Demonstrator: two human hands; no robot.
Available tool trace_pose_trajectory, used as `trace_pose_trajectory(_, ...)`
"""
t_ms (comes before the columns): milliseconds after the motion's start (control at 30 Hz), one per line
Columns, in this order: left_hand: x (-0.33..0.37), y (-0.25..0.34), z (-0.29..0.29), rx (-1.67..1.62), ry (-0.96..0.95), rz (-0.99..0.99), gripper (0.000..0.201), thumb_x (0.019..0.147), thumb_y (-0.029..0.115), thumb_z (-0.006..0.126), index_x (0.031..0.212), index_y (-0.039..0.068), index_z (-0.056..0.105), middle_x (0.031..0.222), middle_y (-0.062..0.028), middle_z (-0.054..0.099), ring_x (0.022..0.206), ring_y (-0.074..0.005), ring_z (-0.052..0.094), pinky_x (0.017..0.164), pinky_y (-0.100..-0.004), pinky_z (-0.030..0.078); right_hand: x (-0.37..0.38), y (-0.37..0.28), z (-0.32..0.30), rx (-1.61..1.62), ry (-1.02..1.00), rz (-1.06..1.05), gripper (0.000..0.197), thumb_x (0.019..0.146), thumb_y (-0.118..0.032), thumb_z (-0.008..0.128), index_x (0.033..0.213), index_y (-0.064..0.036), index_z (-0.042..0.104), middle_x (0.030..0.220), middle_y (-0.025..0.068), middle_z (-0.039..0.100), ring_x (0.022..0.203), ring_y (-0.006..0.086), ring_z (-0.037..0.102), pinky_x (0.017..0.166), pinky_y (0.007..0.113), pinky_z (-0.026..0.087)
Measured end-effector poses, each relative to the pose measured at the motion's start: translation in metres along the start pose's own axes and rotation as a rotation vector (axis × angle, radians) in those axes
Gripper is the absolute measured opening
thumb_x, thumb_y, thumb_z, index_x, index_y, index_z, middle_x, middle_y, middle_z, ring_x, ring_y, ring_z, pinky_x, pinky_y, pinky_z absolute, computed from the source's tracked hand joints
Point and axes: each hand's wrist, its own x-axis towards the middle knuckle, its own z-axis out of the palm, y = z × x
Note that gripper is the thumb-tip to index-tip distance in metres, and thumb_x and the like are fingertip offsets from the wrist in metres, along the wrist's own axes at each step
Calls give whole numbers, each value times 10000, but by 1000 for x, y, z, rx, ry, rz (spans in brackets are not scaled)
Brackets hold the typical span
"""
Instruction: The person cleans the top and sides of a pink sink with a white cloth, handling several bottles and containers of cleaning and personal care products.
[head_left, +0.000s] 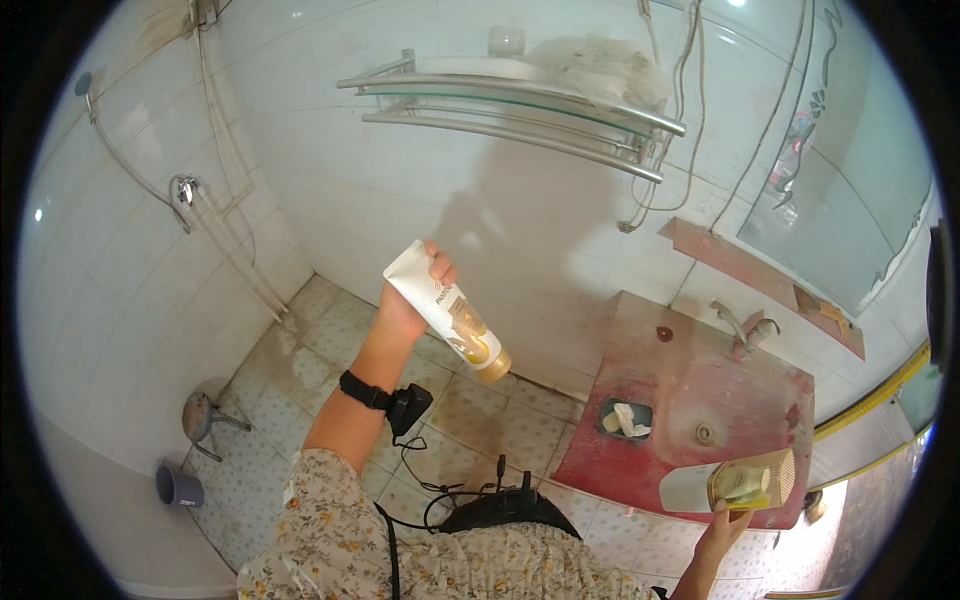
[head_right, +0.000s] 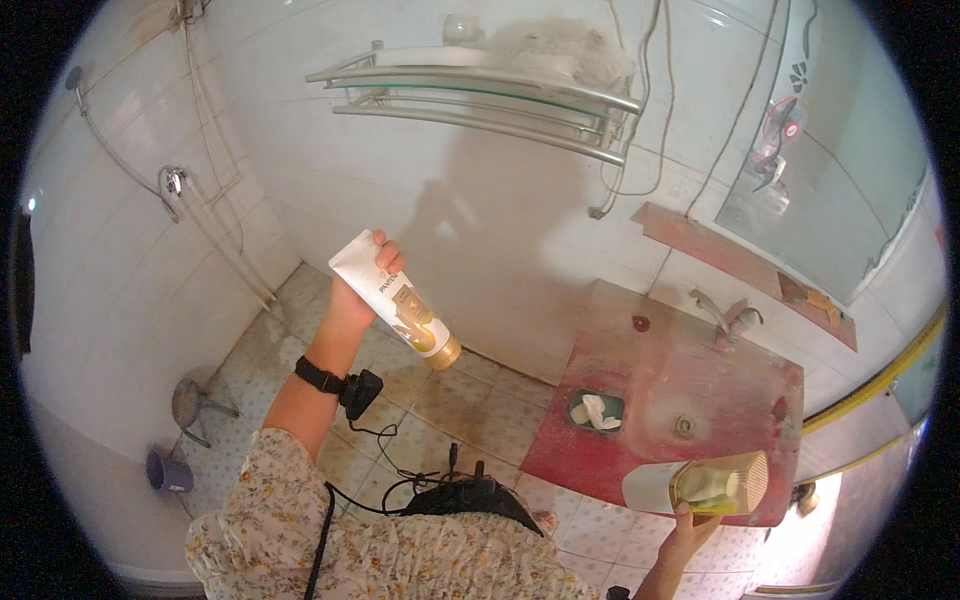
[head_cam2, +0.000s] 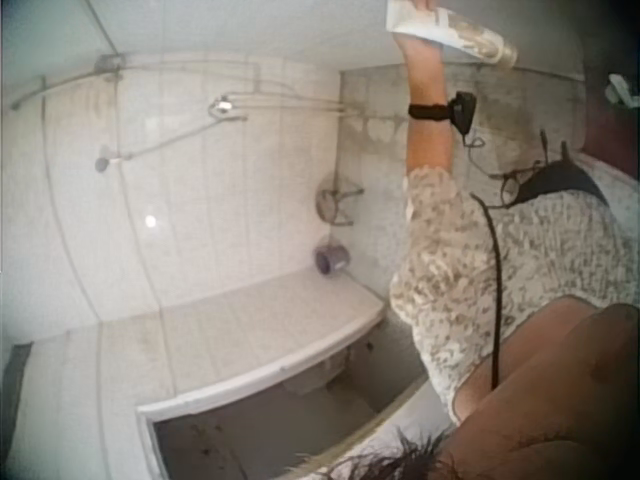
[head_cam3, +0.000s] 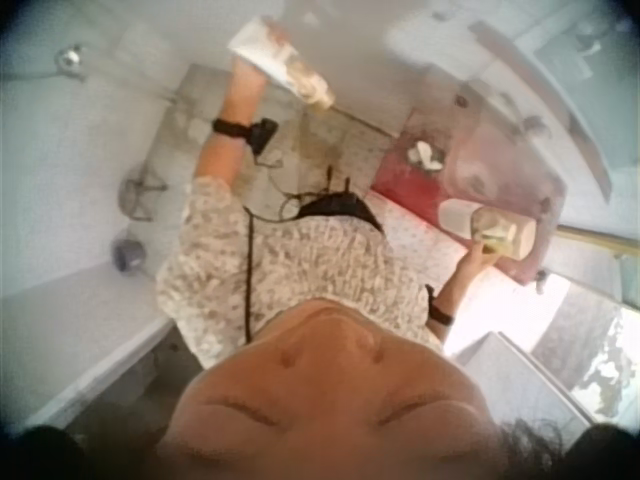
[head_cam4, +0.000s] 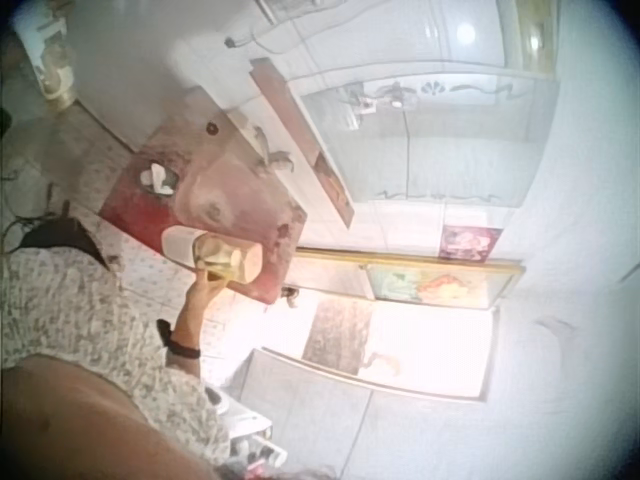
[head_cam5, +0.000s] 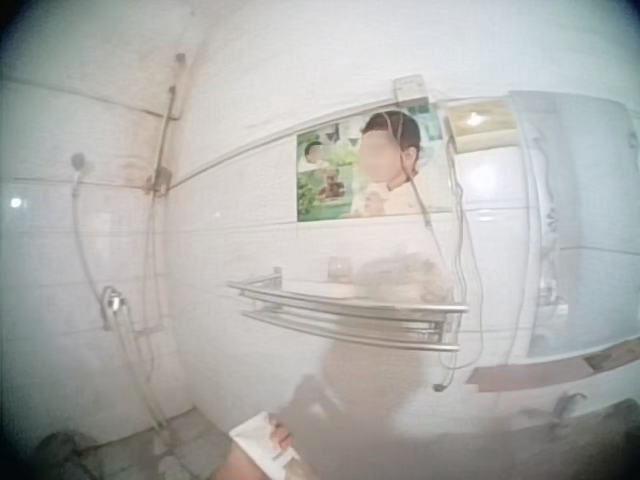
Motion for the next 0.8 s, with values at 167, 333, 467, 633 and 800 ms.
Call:
trace_pose_trajectory(167, 5, 24, -14, -188, -171, -10, 153, 874, 226, 407, 898, 88, 469, 648, -20, 383, 641, -154, 372, 569, -232, 355, -10, -10, 39, -83, 34, 42, 727, 684, -120, 676, 1293, 31, 309, 1211, 145, 439, 1109, 240, 441, 960, 351, 335)
trace_pose_trajectory(333, 9, 32, -18, -149, -196, -67, 147, 869, 224, 402, 875, 92, 468, 629, -18, 376, 630, -156, 369, 551, -226, 338, 0, -38, 77, -19, -67, -10, 731, 677, -146, 702, 1278, 34, 328, 1189, 136, 456, 1073, 226, 467, 928, 342, 366)
trace_pose_trajectory(467, 6, 43, -32, -71, -234, -94, 191, 893, 279, 391, 863, 112, 478, 645, -14, 382, 651, -164, 376, 578, -233, 338, 14, -77, 124, -15, -125, -110, 766, 659, -200, 743, 1267, 35, 340, 1164, 124, 472, 1052, 219, 482, 903, 339, 389)
trace_pose_trajectory(633, -1, 45, -45, 16, -175, -111, 414, 865, 535, 401, 876, 130, 487, 689, -2, 399, 703, -164, 392, 641, -267, 348, 35, -135, 173, -66, -248, -229, 840, 648, -389, 738, 1252, 43, 344, 1174, 112, 453, 1083, 217, 442, 936, 343, 340)
trace_pose_trajectory(800, -19, 54, -45, 1, -182, -6, 625, 694, 719, 511, 955, 151, 499, 777, 8, 430, 800, -169, 430, 717, -304, 380, 42, -158, 216, -58, -372, -398, 849, 651, -443, 734, 1239, 41, 360, 1156, 107, 463, 1062, 205, 456, 911, 334, 362)
